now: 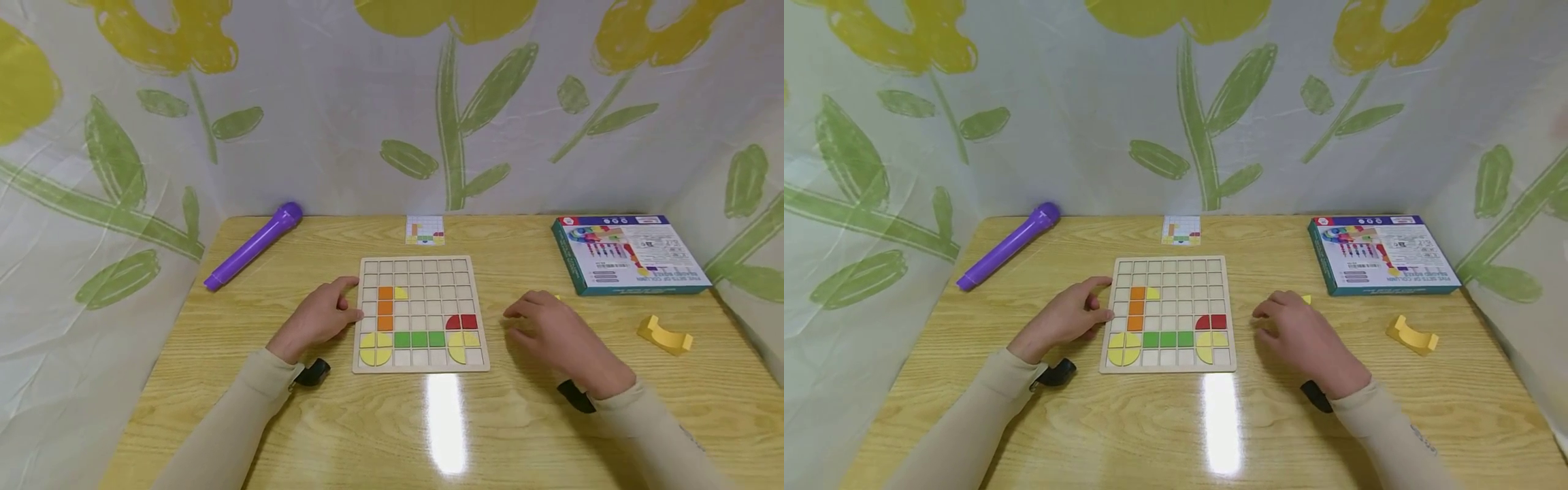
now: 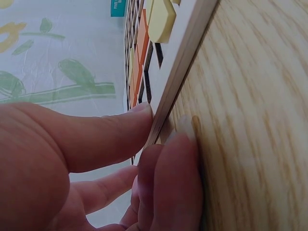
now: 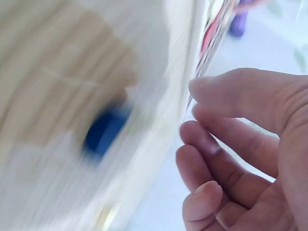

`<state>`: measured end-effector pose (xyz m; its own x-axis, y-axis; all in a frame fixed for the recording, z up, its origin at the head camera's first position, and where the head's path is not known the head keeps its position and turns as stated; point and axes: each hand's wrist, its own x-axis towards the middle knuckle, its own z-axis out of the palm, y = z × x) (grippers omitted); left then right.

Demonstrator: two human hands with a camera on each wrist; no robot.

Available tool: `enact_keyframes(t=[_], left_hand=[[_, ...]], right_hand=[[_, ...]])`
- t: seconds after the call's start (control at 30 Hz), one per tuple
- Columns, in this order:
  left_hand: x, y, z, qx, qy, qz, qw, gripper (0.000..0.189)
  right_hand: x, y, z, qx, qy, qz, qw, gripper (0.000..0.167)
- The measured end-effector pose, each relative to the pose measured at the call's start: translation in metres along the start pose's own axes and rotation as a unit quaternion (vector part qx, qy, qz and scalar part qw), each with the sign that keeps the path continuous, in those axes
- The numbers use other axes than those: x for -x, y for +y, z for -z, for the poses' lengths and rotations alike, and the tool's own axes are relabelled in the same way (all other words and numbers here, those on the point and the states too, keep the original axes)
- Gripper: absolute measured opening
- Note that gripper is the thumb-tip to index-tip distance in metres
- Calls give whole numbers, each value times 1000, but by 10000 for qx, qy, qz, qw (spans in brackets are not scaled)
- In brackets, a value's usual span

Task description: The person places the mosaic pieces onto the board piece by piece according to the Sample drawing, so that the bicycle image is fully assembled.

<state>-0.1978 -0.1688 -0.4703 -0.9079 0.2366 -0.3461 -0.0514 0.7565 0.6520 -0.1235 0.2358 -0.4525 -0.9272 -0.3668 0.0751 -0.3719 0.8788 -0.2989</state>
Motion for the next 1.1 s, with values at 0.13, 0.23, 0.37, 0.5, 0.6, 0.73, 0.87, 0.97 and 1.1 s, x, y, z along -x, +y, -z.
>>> enact_keyframes(t=[0.13, 0.23, 0.37, 0.5, 0.6, 0.73, 0.87, 0.97, 1.1], left_hand=[[1, -2, 1, -36, 33, -77, 10000, 70], [1, -4, 1, -68, 71, -165, 9998, 70], [0, -7, 0, -38, 79, -243, 9997, 70], [0, -7, -1, 10, 83, -288, 9996, 70], [0, -7, -1, 67, 39, -324, 9994, 70], [0, -5, -1, 120, -1, -333, 9994, 70], [0, -3, 0, 98, 12, -342, 9994, 70], [-1, -3, 0, 84, 21, -322, 9994, 70], [-1, -3, -1, 74, 22, -245, 9997, 70]], right_hand=[[3, 29, 11, 21, -69, -297, 9995, 24], [3, 44, 16, 25, -141, -459, 9988, 26], [1, 58, 18, 135, -230, -539, 9982, 31], [0, 67, 18, 261, -254, -475, 9982, 33], [-1, 70, 18, 308, -273, -433, 9982, 29], [-2, 73, 17, 340, -383, -505, 9974, 26], [-3, 74, 17, 229, -481, -630, 9966, 24], [-3, 74, 17, 110, -545, -714, 9959, 22], [-5, 73, 17, 12, -627, -816, 9947, 22]])
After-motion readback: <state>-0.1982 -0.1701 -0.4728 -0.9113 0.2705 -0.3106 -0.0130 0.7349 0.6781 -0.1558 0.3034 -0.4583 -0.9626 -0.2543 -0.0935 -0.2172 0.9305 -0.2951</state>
